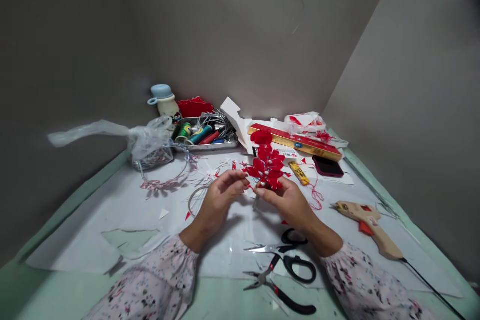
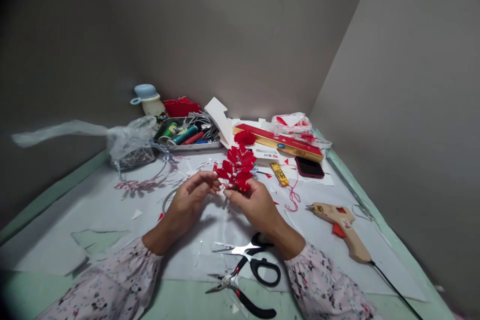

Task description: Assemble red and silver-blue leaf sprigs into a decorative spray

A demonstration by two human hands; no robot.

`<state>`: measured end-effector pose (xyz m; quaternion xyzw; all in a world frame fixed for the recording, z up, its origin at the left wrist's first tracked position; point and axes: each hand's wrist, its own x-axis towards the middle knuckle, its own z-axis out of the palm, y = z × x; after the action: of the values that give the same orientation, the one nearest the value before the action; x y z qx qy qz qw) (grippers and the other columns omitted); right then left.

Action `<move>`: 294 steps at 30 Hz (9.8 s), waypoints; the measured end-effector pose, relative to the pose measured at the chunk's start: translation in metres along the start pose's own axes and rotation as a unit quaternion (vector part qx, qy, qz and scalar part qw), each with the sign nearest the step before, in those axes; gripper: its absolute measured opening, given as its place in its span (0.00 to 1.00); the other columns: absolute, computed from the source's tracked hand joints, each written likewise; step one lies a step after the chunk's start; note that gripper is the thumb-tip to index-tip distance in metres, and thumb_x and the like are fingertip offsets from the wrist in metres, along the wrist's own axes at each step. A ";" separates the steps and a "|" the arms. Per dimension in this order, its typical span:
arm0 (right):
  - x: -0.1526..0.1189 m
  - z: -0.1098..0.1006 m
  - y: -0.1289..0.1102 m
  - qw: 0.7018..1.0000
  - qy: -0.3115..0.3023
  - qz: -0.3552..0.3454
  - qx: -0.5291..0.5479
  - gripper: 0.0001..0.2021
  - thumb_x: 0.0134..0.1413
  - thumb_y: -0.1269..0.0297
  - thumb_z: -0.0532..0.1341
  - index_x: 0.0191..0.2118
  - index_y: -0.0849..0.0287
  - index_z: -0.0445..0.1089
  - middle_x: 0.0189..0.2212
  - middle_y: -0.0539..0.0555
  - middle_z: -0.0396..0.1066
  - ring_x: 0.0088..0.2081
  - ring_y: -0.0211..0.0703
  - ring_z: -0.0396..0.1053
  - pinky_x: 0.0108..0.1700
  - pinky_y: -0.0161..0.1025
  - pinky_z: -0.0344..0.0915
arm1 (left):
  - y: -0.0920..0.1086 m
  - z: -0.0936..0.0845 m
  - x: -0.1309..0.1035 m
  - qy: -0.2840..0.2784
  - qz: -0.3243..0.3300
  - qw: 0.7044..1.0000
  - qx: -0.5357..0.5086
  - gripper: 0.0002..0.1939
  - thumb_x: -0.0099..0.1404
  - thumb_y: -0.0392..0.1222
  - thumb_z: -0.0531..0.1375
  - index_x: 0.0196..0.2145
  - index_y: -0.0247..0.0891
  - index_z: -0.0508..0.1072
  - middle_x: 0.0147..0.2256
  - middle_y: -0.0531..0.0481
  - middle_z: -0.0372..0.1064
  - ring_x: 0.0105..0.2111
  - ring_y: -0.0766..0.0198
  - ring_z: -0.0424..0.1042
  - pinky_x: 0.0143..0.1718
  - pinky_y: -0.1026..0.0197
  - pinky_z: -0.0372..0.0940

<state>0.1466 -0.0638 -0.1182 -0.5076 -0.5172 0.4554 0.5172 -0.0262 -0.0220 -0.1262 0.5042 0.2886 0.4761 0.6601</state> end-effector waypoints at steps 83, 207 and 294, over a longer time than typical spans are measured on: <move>-0.004 -0.002 0.000 0.989 -0.070 -0.006 0.132 0.11 0.54 0.58 0.66 0.40 0.57 0.73 0.36 0.52 0.73 0.36 0.40 0.68 0.39 0.37 0.63 | 0.002 0.028 -0.019 -0.015 -0.006 1.000 0.003 0.15 0.59 0.41 0.66 0.45 0.36 0.75 0.43 0.42 0.76 0.41 0.55 0.74 0.44 0.56 0.65; -0.009 0.005 0.007 0.995 -0.015 0.002 0.104 0.10 0.54 0.58 0.62 0.39 0.57 0.71 0.32 0.50 0.71 0.31 0.41 0.66 0.35 0.37 0.62 | -0.007 0.025 -0.015 -0.017 -0.014 0.995 0.094 0.10 0.58 0.39 0.63 0.38 0.34 0.77 0.37 0.43 0.76 0.37 0.57 0.72 0.43 0.54 0.65; -0.010 0.010 0.009 0.993 -0.006 -0.015 0.114 0.07 0.56 0.61 0.62 0.39 0.58 0.73 0.33 0.50 0.74 0.33 0.39 0.67 0.37 0.36 0.62 | -0.009 0.026 -0.018 -0.022 0.010 0.993 0.117 0.07 0.61 0.40 0.63 0.36 0.34 0.77 0.34 0.46 0.76 0.35 0.60 0.72 0.40 0.58 0.67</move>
<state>0.1362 -0.0727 -0.1281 -0.4347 -0.4726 0.5067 0.5753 -0.0079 -0.0490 -0.1277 0.5916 0.3224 0.4344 0.5978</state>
